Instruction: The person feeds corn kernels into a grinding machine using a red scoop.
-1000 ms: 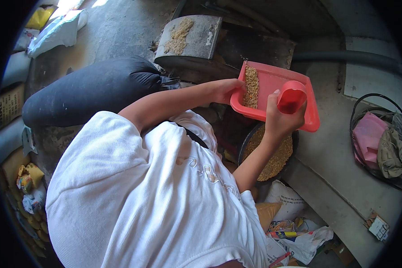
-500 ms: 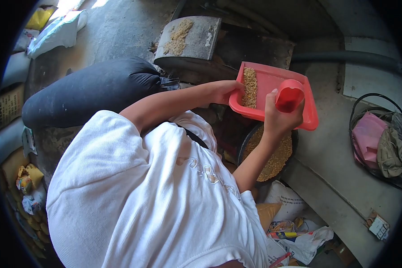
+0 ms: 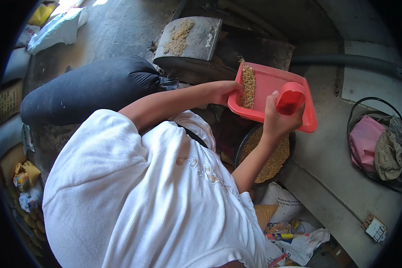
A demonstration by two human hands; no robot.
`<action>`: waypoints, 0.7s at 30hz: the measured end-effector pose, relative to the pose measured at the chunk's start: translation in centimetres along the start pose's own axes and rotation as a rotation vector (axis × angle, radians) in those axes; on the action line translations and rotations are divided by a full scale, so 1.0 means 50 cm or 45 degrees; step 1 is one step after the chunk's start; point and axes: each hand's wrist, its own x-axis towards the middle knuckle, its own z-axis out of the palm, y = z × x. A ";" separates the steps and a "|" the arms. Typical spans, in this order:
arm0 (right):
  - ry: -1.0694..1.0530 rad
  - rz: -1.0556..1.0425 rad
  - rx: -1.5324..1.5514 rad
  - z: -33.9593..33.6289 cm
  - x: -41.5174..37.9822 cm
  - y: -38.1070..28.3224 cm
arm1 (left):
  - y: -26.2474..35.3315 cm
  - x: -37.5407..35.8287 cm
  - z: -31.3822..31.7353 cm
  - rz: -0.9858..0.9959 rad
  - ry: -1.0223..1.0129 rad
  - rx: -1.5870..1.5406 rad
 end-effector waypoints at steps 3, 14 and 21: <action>0.001 0.016 -0.009 -0.001 -0.008 0.002 | 0.005 0.006 -0.003 -0.039 0.056 0.034; -0.010 0.050 0.036 0.003 -0.011 0.000 | 0.011 -0.016 0.008 0.010 0.028 -0.016; 0.019 0.048 0.015 -0.001 -0.013 -0.002 | 0.009 -0.012 0.006 -0.024 -0.010 -0.042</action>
